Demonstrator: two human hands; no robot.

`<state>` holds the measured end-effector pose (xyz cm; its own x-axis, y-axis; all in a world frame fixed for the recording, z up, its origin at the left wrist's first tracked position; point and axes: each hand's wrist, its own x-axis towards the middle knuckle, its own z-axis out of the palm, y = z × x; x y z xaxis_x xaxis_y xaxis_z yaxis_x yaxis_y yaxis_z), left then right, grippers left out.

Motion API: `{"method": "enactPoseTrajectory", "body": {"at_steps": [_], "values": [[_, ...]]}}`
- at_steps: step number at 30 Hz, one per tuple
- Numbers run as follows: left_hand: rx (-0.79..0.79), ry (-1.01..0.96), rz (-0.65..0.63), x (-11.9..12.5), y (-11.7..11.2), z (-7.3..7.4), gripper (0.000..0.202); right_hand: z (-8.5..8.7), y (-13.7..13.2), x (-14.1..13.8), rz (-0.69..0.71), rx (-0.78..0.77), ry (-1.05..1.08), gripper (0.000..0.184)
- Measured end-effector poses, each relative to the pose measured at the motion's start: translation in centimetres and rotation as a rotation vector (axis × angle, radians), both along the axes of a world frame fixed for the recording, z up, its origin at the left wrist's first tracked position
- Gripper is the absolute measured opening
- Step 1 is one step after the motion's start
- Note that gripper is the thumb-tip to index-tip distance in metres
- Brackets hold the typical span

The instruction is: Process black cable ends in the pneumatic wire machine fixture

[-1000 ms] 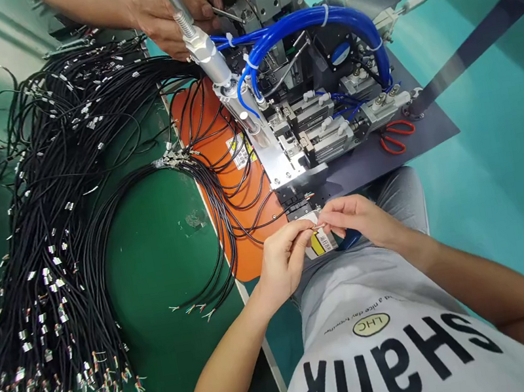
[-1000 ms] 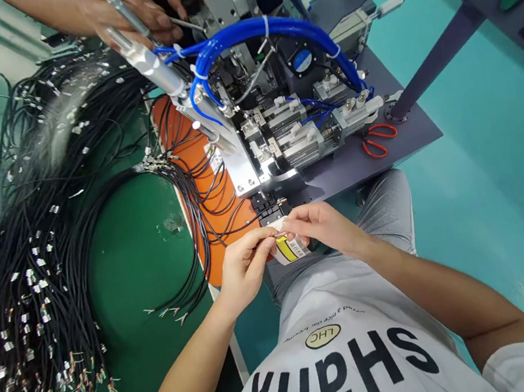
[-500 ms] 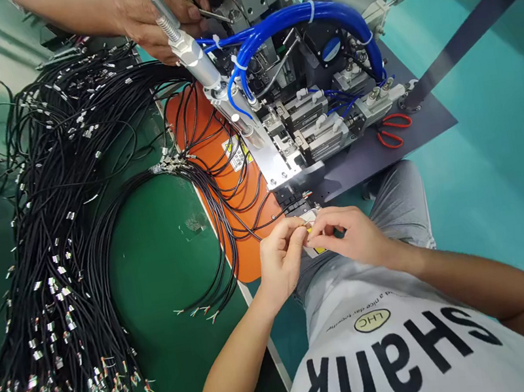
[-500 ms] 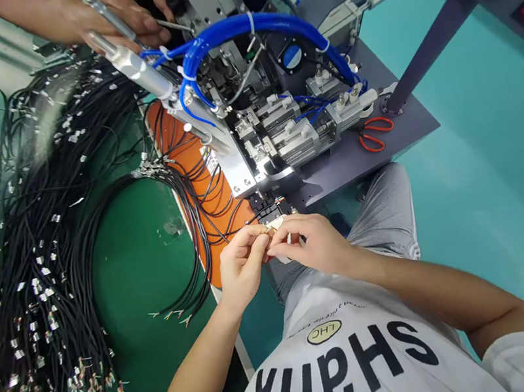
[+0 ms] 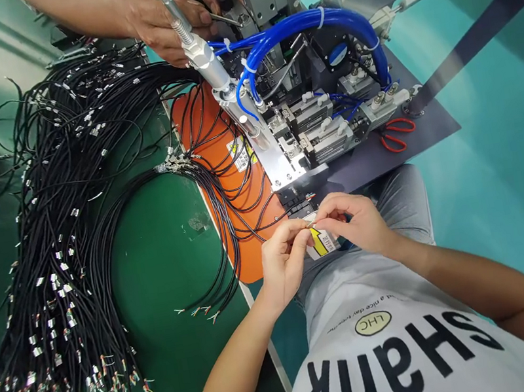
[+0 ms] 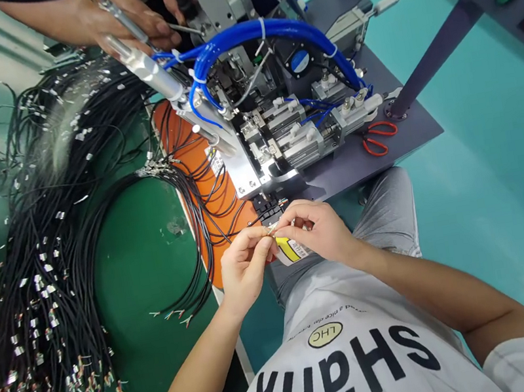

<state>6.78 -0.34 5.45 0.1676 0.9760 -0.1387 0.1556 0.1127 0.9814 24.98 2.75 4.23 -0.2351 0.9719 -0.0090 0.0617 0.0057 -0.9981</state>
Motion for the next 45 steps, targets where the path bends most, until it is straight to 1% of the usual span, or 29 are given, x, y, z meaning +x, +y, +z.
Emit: {"method": "enactPoseTrajectory", "body": {"at_steps": [2, 4, 6, 8, 9, 11, 13, 15, 19, 22, 26, 28, 33, 40, 42, 45], "values": [[-0.001, -0.032, 0.039, 0.2, 0.0, -0.1, 0.022, -0.5, -0.7, -0.7, -0.061, -0.017, 0.027, 0.011], [-0.016, -0.08, 0.06, 0.4, 0.0, -0.2, 0.023, -0.9, -1.2, -1.1, -0.086, -0.068, 0.056, 0.013], [-0.039, -0.119, 0.054, 0.5, 0.1, -0.1, 0.023, -1.2, -1.3, -1.1, -0.057, -0.143, 0.093, 0.015], [-0.061, -0.125, 0.037, 0.6, 0.2, 0.2, 0.022, -1.3, -1.2, -0.9, -0.017, -0.182, 0.116, 0.017], [-0.071, -0.116, 0.032, 0.6, 0.3, 0.4, 0.023, -1.3, -1.1, -0.7, -0.01, -0.173, 0.111, 0.017], [-0.089, -0.096, 0.037, 0.6, 0.4, 0.9, 0.022, -1.2, -1.0, -0.4, -0.02, -0.1, 0.062, 0.017], [-0.105, -0.086, 0.061, 0.7, 0.5, 1.3, 0.021, -1.0, -0.9, -0.2, -0.036, -0.017, 0.005, 0.015], [-0.123, -0.092, 0.084, 0.8, 0.6, 1.5, 0.02, -0.7, -1.0, -0.1, -0.041, 0.032, -0.032, 0.013], [-0.18, -0.128, 0.114, 0.9, 0.9, 1.6, 0.02, -0.4, -1.4, 0.0, -0.033, 0.03, -0.068, 0.009], [-0.181, -0.122, 0.138, 0.7, 0.9, 1.5, 0.021, -0.1, -1.4, 0.1, -0.017, 0.021, -0.074, 0.009], [-0.182, -0.091, 0.079, 0.2, 1.0, 1.6, 0.019, 0.4, -0.6, 0.5, 0.039, 0.123, -0.13, 0.01], [-0.166, -0.077, 0.039, -0.1, 1.0, 1.7, 0.017, 0.6, -0.1, 0.8, 0.081, 0.167, -0.153, 0.012], [-0.028, -0.056, -0.035, -0.5, 1.2, 1.7, 0.011, 0.9, 0.6, 1.6, 0.173, 0.238, -0.185, 0.011], [0.116, 0.075, -0.067, -0.4, 1.1, 1.6, 0.006, 1.7, 1.6, 2.6, 0.293, 0.422, -0.378, 0.009], [0.141, 0.107, -0.064, -0.4, 1.0, 1.6, 0.007, 1.8, 1.7, 2.5, 0.298, 0.41, -0.359, 0.009], [0.116, 0.111, -0.033, -0.3, 0.8, 1.4, 0.011, 1.5, 1.5, 2.1, 0.25, 0.294, -0.242, 0.01]]}}
